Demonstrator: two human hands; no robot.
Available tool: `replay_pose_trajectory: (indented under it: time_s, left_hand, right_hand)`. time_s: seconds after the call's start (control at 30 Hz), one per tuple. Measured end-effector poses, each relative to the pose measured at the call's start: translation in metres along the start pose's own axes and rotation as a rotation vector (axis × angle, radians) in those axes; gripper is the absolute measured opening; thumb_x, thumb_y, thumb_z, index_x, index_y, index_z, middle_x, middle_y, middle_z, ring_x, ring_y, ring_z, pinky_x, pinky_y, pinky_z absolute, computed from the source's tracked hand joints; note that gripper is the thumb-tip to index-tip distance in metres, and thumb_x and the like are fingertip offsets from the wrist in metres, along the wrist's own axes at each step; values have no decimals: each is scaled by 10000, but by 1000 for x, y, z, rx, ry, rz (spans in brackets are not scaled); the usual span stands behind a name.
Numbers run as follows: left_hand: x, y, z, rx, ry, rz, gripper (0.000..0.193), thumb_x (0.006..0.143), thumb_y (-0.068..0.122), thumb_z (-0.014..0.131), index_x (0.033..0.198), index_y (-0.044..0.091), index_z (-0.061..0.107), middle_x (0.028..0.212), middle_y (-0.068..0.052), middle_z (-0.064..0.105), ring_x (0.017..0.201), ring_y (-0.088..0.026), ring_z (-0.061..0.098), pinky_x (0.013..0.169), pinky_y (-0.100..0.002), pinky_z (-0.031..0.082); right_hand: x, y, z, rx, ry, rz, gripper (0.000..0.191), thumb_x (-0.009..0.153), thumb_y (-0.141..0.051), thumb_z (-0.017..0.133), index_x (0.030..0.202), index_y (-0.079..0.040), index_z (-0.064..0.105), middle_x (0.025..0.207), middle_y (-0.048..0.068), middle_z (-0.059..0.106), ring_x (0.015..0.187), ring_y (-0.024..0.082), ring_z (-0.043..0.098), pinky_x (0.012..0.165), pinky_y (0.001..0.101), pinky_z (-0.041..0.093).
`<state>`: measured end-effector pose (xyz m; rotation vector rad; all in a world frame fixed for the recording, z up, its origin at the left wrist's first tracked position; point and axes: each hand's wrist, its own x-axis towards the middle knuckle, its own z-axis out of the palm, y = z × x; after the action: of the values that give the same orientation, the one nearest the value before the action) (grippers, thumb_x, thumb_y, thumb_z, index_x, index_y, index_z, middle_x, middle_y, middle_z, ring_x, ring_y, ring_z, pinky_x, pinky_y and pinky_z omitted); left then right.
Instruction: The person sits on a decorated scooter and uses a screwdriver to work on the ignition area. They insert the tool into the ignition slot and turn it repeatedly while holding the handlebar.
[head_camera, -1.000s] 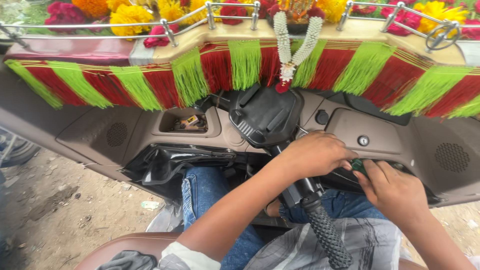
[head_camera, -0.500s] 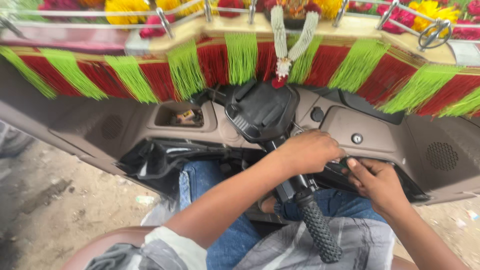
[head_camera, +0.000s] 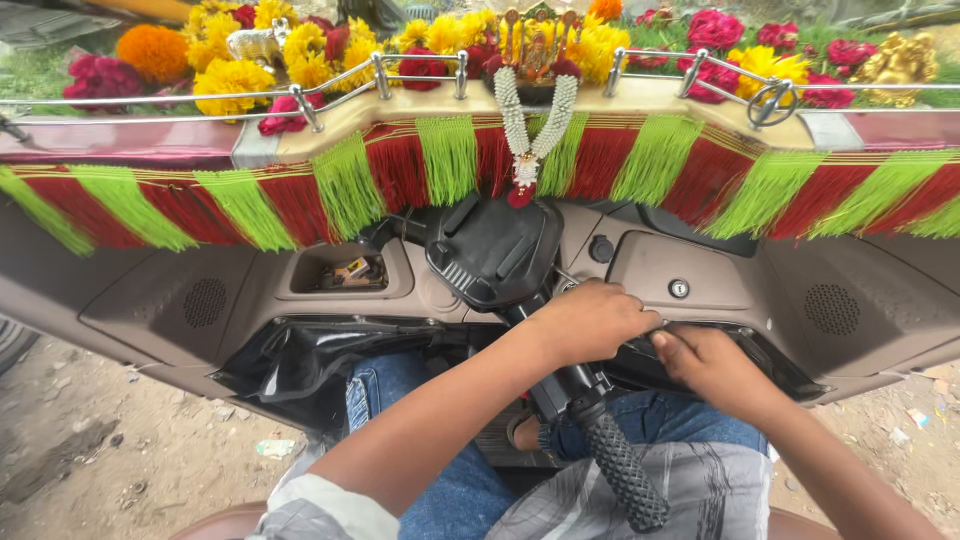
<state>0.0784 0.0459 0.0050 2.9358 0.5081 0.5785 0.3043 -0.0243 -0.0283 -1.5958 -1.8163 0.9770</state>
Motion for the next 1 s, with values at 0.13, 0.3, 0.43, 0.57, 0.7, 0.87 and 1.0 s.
replay_pose_trajectory:
  time_s: [0.13, 0.3, 0.43, 0.57, 0.7, 0.87, 1.0]
  left_hand:
    - [-1, 2, 0, -8, 101, 47, 294, 794, 40, 654, 1083, 95, 671, 888, -104, 713, 895, -338, 707, 757, -484, 548]
    - [-2, 4, 0, 55, 96, 34, 243, 756, 43, 654, 990, 108, 672, 891, -75, 722, 902, -306, 716, 745, -471, 558]
    - [-2, 2, 0, 77, 67, 17, 164, 789, 62, 662, 947, 101, 685, 907, -79, 724, 934, -306, 718, 804, -473, 563]
    - [-3, 3, 0, 52, 42, -15, 162, 807, 46, 650, 953, 97, 699, 938, -77, 733, 965, -301, 720, 818, -466, 564]
    - [-2, 4, -3, 62, 69, -10, 213, 758, 28, 647, 954, 93, 699, 949, -56, 732, 978, -285, 714, 812, -454, 565]
    - [-1, 6, -6, 54, 128, -9, 209, 777, 38, 661, 969, 108, 699, 930, -42, 706, 976, -263, 695, 825, -440, 555]
    - [-4, 10, -5, 131, 153, -19, 181, 786, 59, 667, 959, 112, 679, 944, -27, 691, 1000, -245, 695, 838, -438, 553]
  right_hand:
    - [-16, -24, 1, -516, 230, -96, 351, 962, -355, 657, 811, -38, 655, 640, 168, 647, 583, 365, 628, 558, 444, 483]
    - [-26, -43, 28, -814, 552, -216, 304, 881, -360, 738, 840, -65, 672, 706, 124, 683, 614, 348, 667, 562, 456, 501]
    - [-27, -39, 54, -786, 791, -396, 294, 808, -264, 753, 1029, -72, 729, 763, 108, 679, 645, 318, 656, 609, 432, 508]
    - [-23, -28, 45, -719, 692, -347, 306, 837, -323, 765, 1021, -83, 721, 756, 91, 684, 640, 289, 644, 614, 404, 498]
    - [-12, -11, -12, -39, 64, 177, 390, 913, -431, 606, 984, -78, 757, 682, 98, 730, 544, 213, 634, 535, 370, 510]
    - [-14, 3, -25, -66, 30, 125, 358, 943, -401, 625, 933, -61, 736, 644, 100, 675, 561, 193, 572, 516, 360, 494]
    - [-33, -4, -6, -661, 279, -20, 321, 904, -407, 731, 945, -89, 716, 662, 74, 623, 645, 223, 600, 607, 365, 485]
